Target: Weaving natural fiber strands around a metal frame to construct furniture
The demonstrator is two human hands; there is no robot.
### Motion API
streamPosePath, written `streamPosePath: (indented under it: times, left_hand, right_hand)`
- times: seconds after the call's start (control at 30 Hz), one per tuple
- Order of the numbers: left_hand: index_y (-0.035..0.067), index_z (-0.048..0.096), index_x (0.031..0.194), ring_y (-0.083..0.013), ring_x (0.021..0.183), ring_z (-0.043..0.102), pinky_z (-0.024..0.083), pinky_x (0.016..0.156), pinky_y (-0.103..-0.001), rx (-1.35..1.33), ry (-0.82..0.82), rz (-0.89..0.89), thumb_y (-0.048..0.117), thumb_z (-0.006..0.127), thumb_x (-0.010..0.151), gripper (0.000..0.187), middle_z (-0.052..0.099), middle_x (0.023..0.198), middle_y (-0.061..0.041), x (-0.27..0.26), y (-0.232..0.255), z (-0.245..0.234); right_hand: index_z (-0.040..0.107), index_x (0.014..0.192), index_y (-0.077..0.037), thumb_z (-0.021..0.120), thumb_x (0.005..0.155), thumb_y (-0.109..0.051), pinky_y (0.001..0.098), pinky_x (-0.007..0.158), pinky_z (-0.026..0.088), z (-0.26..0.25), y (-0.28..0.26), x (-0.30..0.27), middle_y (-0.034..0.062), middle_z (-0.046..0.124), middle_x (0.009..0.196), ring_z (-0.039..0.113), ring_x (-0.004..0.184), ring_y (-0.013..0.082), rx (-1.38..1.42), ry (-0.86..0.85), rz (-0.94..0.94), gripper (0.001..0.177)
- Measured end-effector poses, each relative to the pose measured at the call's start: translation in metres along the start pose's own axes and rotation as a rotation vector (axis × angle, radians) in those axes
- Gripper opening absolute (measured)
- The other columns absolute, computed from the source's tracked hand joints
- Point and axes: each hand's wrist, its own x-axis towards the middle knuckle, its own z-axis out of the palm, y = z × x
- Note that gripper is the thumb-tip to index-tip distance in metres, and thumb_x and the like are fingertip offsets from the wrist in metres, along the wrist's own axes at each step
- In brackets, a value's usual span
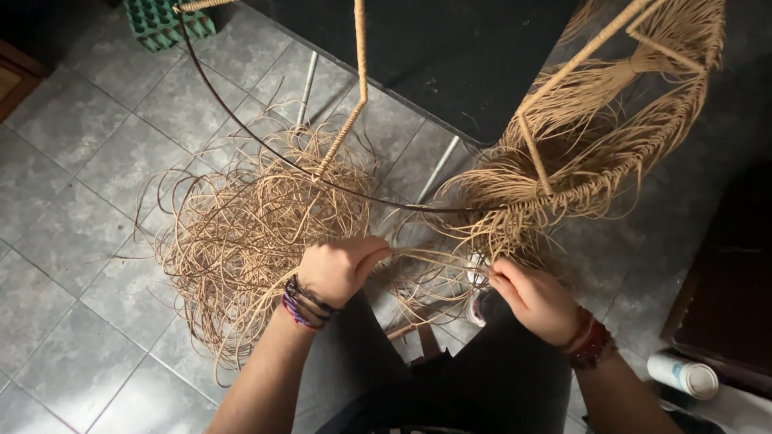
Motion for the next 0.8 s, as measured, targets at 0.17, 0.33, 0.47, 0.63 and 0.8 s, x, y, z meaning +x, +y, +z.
streamPosePath:
  times: [0.17, 0.33, 0.47, 0.63, 0.8]
  left_hand:
    - [0.037, 0.076, 0.106, -0.0306, 0.067, 0.076, 0.061, 0.064, -0.044, 0.149, 0.050, -0.206, 0.060, 0.060, 0.091, 0.031, 0.079, 0.076, 0.000, -0.009, 0.025, 0.023]
    - [0.010, 0.062, 0.135, -0.0373, 0.112, 0.063, 0.052, 0.092, -0.044, 0.077, 0.372, 0.198, 0.035, 0.059, 0.100, 0.043, 0.065, 0.125, -0.016, 0.011, 0.048, 0.050]
    - [0.014, 0.068, 0.126, -0.0260, 0.105, 0.064, 0.050, 0.075, -0.034, 0.127, 0.483, 0.229, 0.024, 0.048, 0.104, 0.031, 0.069, 0.123, -0.005, 0.025, 0.073, 0.086]
    - [0.028, 0.045, 0.142, -0.0352, 0.081, 0.070, 0.056, 0.077, -0.045, -0.052, 0.027, -0.080, 0.022, 0.057, 0.096, 0.048, 0.070, 0.075, -0.014, 0.033, 0.049, 0.158]
    - [0.034, -0.010, 0.164, -0.0460, 0.111, 0.069, 0.059, 0.095, -0.053, -0.183, -0.523, -0.426, 0.037, 0.075, 0.091, 0.113, 0.060, 0.140, -0.021, 0.055, 0.047, 0.135]
  right_hand:
    - [0.071, 0.109, -0.017, 0.060, 0.101, -0.026, 0.0390, 0.079, 0.060, 0.026, 0.022, 0.012, 0.0033, 0.081, 0.086, 0.076, 0.085, 0.0274, 0.062, 0.315, 0.064, 0.016]
    - [0.075, 0.109, -0.011, 0.067, 0.102, -0.016, 0.0318, 0.072, 0.060, 0.037, 0.020, 0.045, 0.0041, 0.079, 0.088, 0.075, 0.077, 0.0206, 0.018, 0.674, -0.017, 0.012]
    - [0.078, 0.104, -0.009, 0.072, 0.100, -0.013, 0.0394, 0.074, 0.061, 0.042, 0.019, 0.084, 0.0082, 0.078, 0.094, 0.075, 0.085, 0.0291, -0.071, 0.798, -0.146, 0.009]
    - [0.078, 0.101, -0.015, 0.074, 0.099, -0.023, 0.0306, 0.075, 0.060, 0.052, 0.027, 0.120, -0.0014, 0.079, 0.092, 0.075, 0.082, 0.0197, -0.122, 0.817, -0.121, 0.010]
    - [0.072, 0.108, -0.030, 0.067, 0.101, -0.036, 0.0324, 0.066, 0.060, 0.046, 0.015, 0.128, -0.0045, 0.076, 0.076, 0.074, 0.068, 0.0164, -0.385, 0.691, 0.011, 0.010]
